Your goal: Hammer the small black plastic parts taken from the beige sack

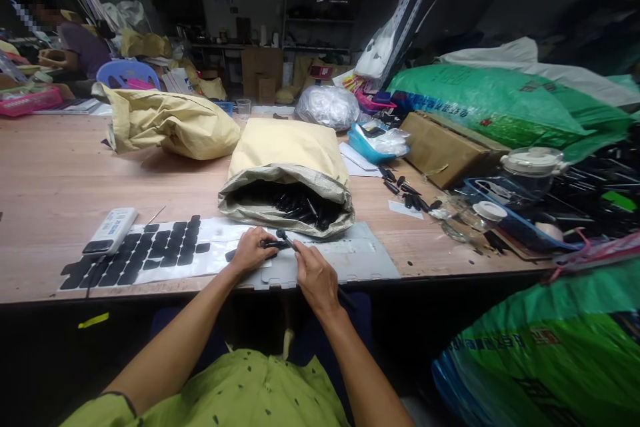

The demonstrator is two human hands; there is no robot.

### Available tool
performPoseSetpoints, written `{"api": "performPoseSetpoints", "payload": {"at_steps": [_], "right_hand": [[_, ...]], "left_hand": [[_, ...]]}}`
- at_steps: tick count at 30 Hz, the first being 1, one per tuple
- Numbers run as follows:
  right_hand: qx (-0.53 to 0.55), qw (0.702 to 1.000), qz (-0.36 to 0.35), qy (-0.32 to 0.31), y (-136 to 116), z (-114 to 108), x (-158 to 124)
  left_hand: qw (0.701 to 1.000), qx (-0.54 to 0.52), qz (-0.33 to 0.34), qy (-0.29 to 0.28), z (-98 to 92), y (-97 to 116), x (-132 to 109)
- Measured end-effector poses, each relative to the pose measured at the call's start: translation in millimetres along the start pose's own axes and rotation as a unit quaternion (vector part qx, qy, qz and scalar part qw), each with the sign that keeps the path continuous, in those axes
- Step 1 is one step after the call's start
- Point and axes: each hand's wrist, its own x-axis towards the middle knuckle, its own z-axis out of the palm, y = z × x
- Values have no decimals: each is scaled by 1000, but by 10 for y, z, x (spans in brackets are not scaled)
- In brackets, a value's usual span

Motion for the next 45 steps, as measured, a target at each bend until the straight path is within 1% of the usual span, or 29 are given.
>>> {"api": "performPoseSetpoints", "payload": {"at_steps": [4, 8, 11, 14, 16, 18, 20, 23, 26, 28, 30, 31, 33, 34, 36, 38, 40, 42, 43, 45], "right_hand": [[-70, 997, -7, 39, 216, 20, 124], [-137, 988, -25, 68, 386, 123, 135], [-148, 985, -23, 88, 412, 172, 120], [-146, 985, -20, 87, 386, 167, 122], [-146, 986, -16, 83, 368, 152, 129], [-147, 986, -13, 79, 359, 141, 133], [-146, 986, -11, 74, 356, 137, 134], [-142, 987, -7, 68, 354, 139, 131], [-142, 988, -7, 65, 344, 138, 128], [-143, 988, -6, 66, 332, 134, 127], [-144, 987, -5, 68, 320, 131, 127], [-145, 987, -5, 69, 314, 130, 127], [-147, 987, -7, 69, 305, 129, 127], [-147, 987, -8, 70, 302, 129, 127], [-148, 986, -9, 71, 298, 130, 126], [-149, 986, -10, 70, 299, 131, 127], [-150, 986, -11, 68, 303, 134, 129], [-149, 986, -10, 68, 310, 136, 132], [-148, 987, -9, 69, 315, 136, 133], [-142, 988, -9, 68, 321, 136, 134]], "left_hand": [[1000, 5, -1, 4, 8, 2, -7], [1000, -13, 14, -5, -18, -7, -35], [999, -17, 34, -28, -54, -11, -46], [997, -20, 58, -47, -88, 2, -66], [995, -32, 69, -60, -109, 19, -126], [993, -50, 76, -80, -127, 30, -249], [988, -62, 91, -106, -142, 25, -434], [983, -33, 119, -137, -145, -4, -761], [982, 31, 140, -127, -107, -25, -1046], [981, 52, 151, -111, -68, -16, -1170], [983, 41, 154, -94, -46, 18, -1211], [985, 26, 152, -82, -47, 46, -1189], [989, -12, 141, -48, -76, 124, -1038], [990, -29, 135, -24, -98, 174, -906], [991, -44, 127, 25, -136, 288, -535], [989, -30, 137, 56, -141, 411, -73], [987, 10, 147, 57, -100, 531, 401], [985, 59, 156, 33, -23, 638, 811], [983, 83, 166, 14, 21, 683, 978], [973, 121, 194, -32, 110, 753, 1228]]}}
